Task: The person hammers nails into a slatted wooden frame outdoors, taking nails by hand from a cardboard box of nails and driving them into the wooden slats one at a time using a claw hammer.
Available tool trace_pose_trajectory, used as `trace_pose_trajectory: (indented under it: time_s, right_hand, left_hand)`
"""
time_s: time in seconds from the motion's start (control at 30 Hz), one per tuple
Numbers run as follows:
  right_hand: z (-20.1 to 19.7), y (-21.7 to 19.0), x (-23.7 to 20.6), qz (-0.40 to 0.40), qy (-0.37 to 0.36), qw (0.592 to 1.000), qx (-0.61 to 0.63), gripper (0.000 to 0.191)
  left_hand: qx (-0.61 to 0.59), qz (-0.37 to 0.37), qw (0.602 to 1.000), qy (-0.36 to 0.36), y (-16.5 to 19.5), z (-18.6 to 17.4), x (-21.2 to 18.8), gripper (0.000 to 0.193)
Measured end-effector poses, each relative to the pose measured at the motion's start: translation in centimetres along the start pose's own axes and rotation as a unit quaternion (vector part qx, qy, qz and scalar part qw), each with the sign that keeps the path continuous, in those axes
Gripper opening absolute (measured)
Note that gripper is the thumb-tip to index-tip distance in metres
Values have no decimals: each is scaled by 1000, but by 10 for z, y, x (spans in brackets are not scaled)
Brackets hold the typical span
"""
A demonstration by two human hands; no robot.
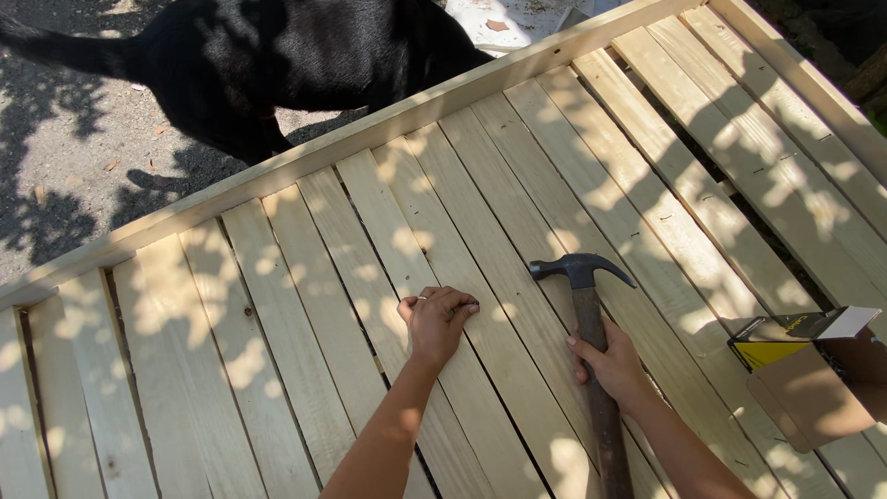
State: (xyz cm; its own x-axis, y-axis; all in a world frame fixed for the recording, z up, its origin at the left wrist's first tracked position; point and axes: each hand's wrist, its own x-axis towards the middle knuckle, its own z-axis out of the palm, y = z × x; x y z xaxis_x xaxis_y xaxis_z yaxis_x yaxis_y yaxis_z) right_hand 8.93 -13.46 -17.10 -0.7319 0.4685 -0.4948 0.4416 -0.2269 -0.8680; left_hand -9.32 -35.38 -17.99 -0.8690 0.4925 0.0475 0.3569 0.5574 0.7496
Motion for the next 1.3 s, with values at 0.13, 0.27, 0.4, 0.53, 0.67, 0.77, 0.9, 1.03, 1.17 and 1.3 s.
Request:
trace_pose_trajectory:
  time_s: [0.13, 0.27, 0.4, 0.53, 0.67, 0.77, 0.9, 1.03, 1.17, 1.3]
  right_hand:
    - [-6, 6, 4, 17, -17, 999, 27, 19]
    - [-7, 11, 5, 32, -9, 999, 17, 20]
    - [-7, 14, 6, 40, -11, 999, 25, 20]
    - [-8, 14, 6, 32, -12, 999, 42, 20]
    - [-8, 16, 6, 28, -16, 999, 41, 19]
    - [-8, 16, 5, 33, -16, 999, 38, 20]
    - [-7, 15, 5, 31, -13, 999, 36, 21]
    - [-6, 12, 4, 35, -5, 999, 17, 21]
    - [-6, 10, 4, 44, -4, 999, 6, 20]
    - [-6, 11, 4, 15, -19, 999, 29, 21]
  left_hand:
    - [5, 20, 1000, 24, -7, 6, -2, 10]
    - [14, 14, 1000, 12, -12, 10, -3, 10]
    - [5, 19, 1000, 13, -14, 11, -4, 10]
    - [11, 21, 1000, 7, -15, 12, -4, 9]
    - [9, 22, 1000, 7, -16, 13, -5, 8]
    - [12, 23, 1000, 10, -16, 14, -6, 8]
    - [16, 24, 1000, 11, -17, 15, -6, 8]
    - [18, 25, 999, 9, -15, 14, -6, 8]
    - [21, 27, 999, 7, -15, 13, -6, 8]
    - [34, 38, 998, 24, -14, 14, -9, 8]
